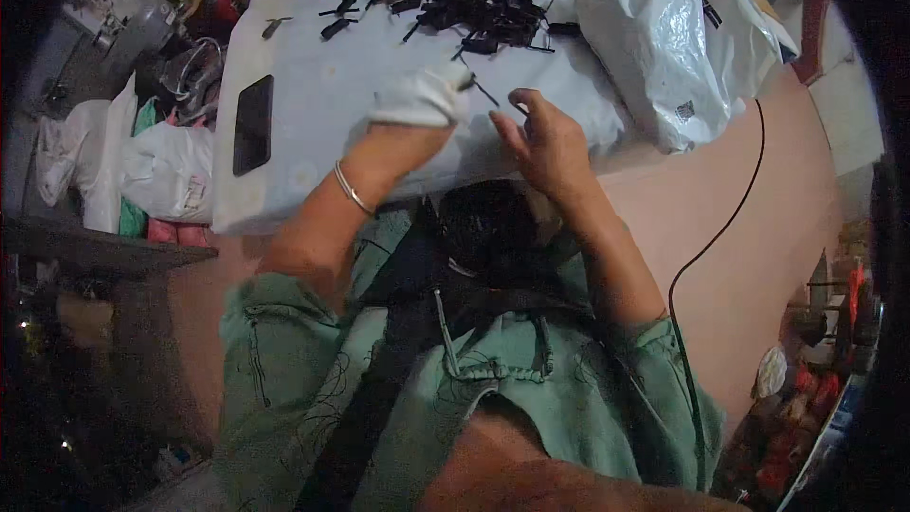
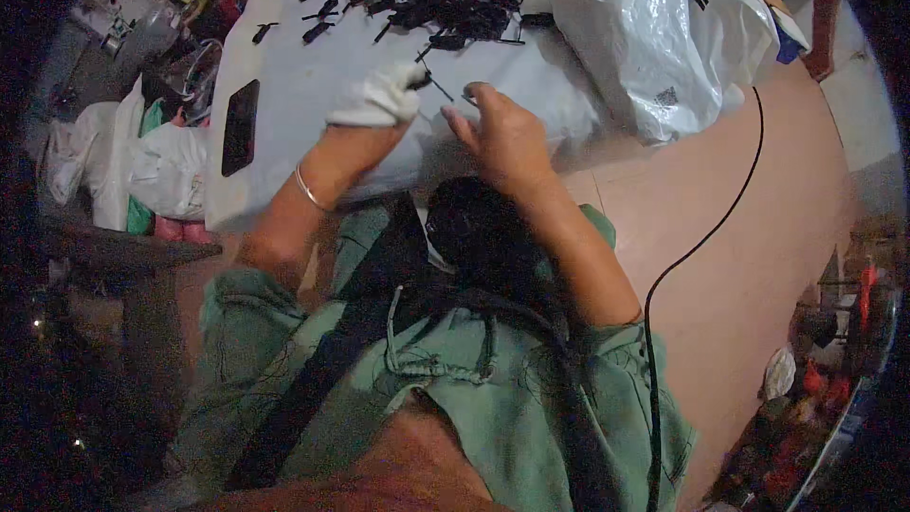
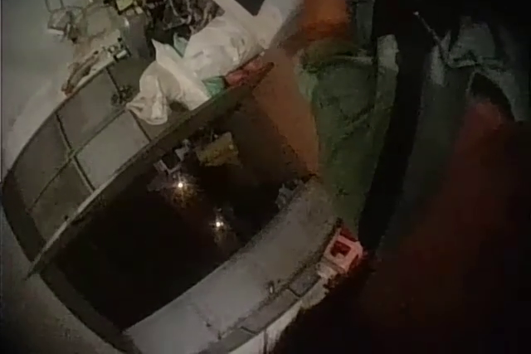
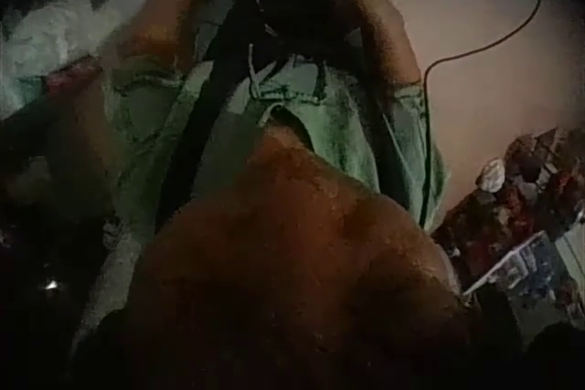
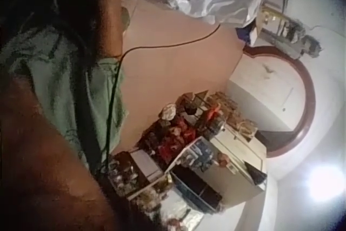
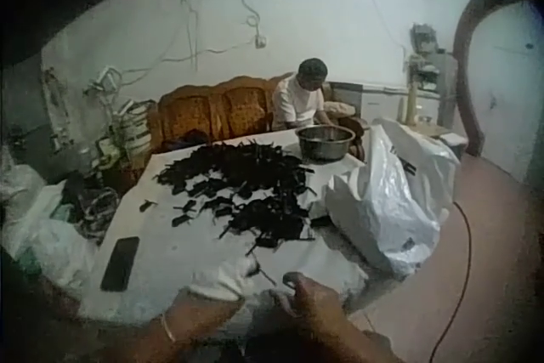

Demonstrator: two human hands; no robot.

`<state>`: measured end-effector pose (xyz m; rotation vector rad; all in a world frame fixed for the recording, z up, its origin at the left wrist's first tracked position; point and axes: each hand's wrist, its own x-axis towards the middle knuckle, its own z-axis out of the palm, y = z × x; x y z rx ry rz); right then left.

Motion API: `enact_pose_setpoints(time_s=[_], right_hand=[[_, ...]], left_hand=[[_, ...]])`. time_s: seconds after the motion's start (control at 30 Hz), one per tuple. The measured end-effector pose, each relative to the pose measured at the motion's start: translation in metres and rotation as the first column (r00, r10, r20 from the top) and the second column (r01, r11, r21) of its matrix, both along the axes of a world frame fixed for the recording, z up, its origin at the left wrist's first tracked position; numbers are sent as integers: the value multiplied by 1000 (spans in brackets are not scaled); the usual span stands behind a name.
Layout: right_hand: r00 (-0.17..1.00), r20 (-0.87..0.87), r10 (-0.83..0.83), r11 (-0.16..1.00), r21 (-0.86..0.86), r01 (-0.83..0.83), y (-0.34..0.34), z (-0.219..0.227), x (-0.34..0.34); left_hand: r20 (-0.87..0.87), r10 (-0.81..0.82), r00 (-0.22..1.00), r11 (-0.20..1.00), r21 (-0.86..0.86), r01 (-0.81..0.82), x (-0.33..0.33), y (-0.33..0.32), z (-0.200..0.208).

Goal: Inspecting and sorting small black plastic components at a production floor workstation.

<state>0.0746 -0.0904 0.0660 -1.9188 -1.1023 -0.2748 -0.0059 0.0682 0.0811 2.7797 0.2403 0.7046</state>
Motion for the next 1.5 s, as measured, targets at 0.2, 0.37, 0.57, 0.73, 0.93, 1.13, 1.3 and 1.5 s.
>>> enact_pose_setpoints(time_s=[0.2,0.37,0.57,0.73,0.93,1.13,1.3,1.5], right_hand=[[967,-209,144,990,32,-140,-4,2,-14],[606,-687,401,915,273,-297,-15,7,-37],[885,-140,444,894,131,-428,-32,41,-60],[975,-17,222,967,134,-218,-25,29,-42],[810,-494,316,945,240,-223,-26,34,-42],[847,-380,371,925,72,-373,-31,33,-42],[853,-402,332,943,143,-300,-23,18,-44],[778,-510,368,927,130,-353,-27,12,-37]], left_hand=[[204,-106,973,988,-93,127,-37,-40,26],[479,35,877,551,-741,383,-45,-56,21],[286,46,957,498,-837,226,-50,-55,-1],[338,-62,939,441,-835,330,-60,-71,13],[324,-153,934,380,-853,358,-66,-74,13],[244,-108,964,627,-735,257,-65,-74,16],[309,-144,940,912,-326,247,-60,-78,12],[406,-100,908,814,-491,309,-57,-80,8]])
